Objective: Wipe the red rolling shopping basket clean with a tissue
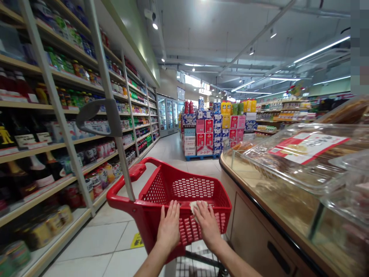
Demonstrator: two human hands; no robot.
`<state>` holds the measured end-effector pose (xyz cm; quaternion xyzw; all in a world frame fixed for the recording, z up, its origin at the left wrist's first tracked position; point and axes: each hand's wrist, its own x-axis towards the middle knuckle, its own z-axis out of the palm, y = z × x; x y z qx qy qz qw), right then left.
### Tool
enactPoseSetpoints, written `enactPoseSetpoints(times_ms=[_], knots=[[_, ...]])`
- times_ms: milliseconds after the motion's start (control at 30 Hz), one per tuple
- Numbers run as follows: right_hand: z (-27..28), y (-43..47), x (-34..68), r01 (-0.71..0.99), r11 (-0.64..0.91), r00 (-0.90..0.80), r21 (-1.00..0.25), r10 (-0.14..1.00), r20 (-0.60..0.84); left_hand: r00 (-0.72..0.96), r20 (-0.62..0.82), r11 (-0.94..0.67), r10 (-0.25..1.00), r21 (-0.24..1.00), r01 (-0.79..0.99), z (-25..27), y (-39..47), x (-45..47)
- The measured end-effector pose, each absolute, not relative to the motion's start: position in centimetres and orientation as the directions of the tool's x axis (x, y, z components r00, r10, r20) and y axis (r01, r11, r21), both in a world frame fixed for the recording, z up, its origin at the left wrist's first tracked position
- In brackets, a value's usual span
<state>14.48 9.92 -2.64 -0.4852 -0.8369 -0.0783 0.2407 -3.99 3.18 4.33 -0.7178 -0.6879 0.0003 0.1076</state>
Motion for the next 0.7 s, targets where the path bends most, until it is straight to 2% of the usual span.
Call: enactPoseSetpoints(times_ms=[67,167,200,367,433,567,633,700], knots=[[-2.7,10.4,15.6,0.891,0.440,-0.341,-0.114,0.812,0.473,0.026,0.179,0.002,0.984,-0.156,0.988,4.9,3.1,-5.0],[-2.7,10.8,16.1,0.960,0.195,-0.082,-0.202,0.883,0.462,-0.032,0.220,0.075,0.975,-0.191,0.979,5.4,3.0,-6.2],[-2.7,10.7,15.5,0.957,0.192,-0.069,-0.219,0.880,0.469,-0.039,0.220,0.085,0.975,-0.203,0.976,5.5,3.0,-6.5],[-2.5,9.1,11.0,0.840,0.511,-0.346,-0.183,0.765,0.544,-0.019,0.199,0.059,0.980,-0.197,0.979,6.0,2.4,-7.1],[-2.2,9.0,11.5,0.848,0.498,-0.353,-0.178,0.784,0.511,-0.012,0.208,0.051,0.978,-0.181,0.982,6.3,1.9,-7.6],[-1.1,9.3,11.9,0.938,0.261,-0.144,-0.228,0.893,0.427,-0.046,0.242,0.086,0.969,-0.156,0.984,6.4,1.1,-8.2],[-0.3,8.8,9.8,0.917,0.319,-0.200,-0.238,0.886,0.419,-0.046,0.254,0.082,0.966,-0.134,0.988,6.3,0.9,-8.2],[0.3,8.1,7.4,0.845,0.486,-0.359,-0.221,0.824,0.438,-0.005,0.281,0.037,0.960,-0.107,0.994,6.2,0.7,-8.6]])
